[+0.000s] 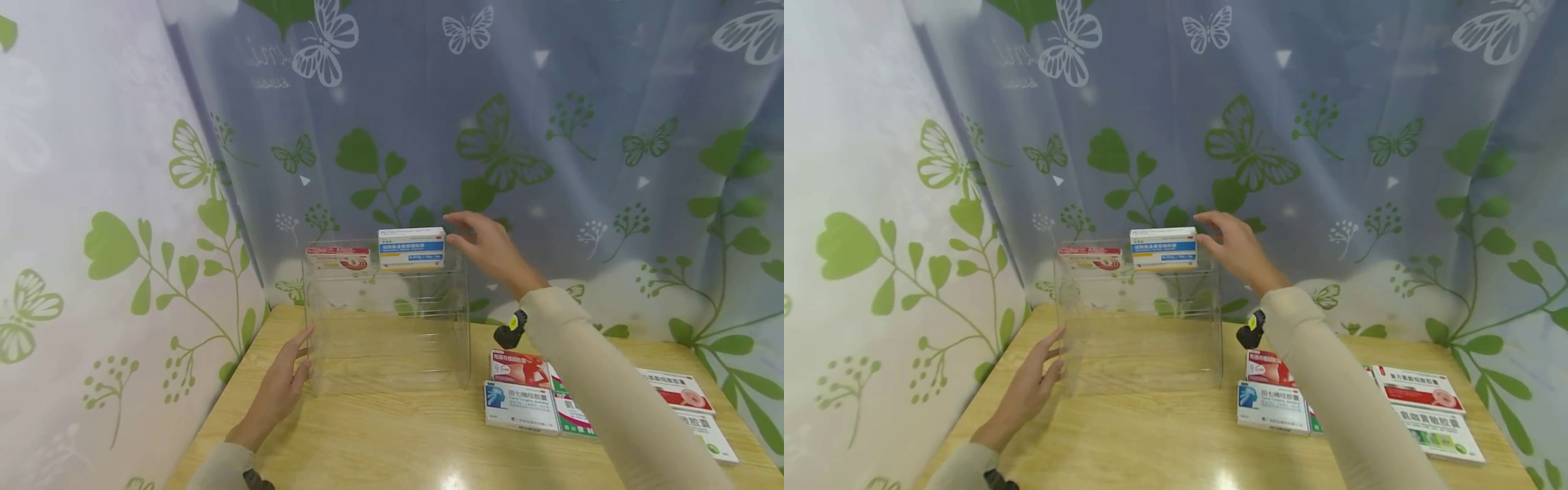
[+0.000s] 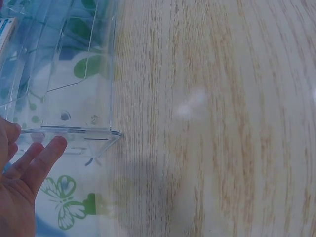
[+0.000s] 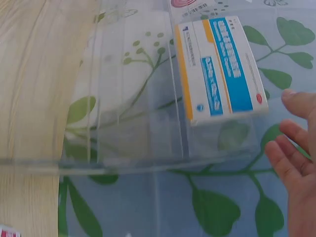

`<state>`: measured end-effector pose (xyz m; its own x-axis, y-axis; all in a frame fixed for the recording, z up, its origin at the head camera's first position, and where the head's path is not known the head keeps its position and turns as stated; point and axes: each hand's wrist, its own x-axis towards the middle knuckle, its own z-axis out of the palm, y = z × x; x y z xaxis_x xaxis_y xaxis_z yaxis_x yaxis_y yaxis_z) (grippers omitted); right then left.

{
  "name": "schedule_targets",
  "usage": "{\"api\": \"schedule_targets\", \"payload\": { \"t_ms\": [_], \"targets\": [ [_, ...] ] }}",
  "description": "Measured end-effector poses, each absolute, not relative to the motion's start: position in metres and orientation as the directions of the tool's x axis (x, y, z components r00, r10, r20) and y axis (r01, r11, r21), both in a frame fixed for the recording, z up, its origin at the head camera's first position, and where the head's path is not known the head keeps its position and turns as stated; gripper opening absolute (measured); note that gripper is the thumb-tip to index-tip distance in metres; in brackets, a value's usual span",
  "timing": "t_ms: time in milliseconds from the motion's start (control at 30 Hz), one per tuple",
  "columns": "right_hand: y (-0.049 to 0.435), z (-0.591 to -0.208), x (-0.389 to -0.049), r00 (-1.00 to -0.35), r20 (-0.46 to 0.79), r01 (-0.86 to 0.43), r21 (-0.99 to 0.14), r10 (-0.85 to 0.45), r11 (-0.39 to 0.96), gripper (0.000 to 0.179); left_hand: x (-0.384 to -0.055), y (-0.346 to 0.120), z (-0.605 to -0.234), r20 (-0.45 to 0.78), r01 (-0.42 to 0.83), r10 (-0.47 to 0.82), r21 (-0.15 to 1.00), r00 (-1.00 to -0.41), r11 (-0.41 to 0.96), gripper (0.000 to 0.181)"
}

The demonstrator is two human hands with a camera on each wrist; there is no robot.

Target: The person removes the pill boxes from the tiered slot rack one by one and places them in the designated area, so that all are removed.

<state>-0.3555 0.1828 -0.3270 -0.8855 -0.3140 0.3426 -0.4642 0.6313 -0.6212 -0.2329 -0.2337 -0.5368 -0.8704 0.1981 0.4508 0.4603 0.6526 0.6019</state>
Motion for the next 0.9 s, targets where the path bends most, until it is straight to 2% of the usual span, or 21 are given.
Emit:
{"api": "schedule_targets", "payload": {
  "t_ms": [333,633,900],
  "targets": [
    [0.149,-0.329,-0.367,-0.873,0.289,-0.487,-0.501,-0.393,0.715,0.047,-0.233,-0.236,-0.539,0.464,0.477,0.207,0.598,-0.861,0.644,0.069],
    [0.146,-0.331,-0.365,-0.851,0.384,-0.518,-0.491,-0.359,0.701,0.037,-0.235,-0.236,-0.540,0.463,0.476,0.206,0.603,-0.862,0.640,0.068],
    [0.154,-0.305,-0.349,-0.806,0.522,-0.556,-0.505,-0.279,0.660,0.036,-0.235,-0.236,-0.541,0.468,0.480,0.206,0.599,-0.859,0.641,0.068]
  ]
}}
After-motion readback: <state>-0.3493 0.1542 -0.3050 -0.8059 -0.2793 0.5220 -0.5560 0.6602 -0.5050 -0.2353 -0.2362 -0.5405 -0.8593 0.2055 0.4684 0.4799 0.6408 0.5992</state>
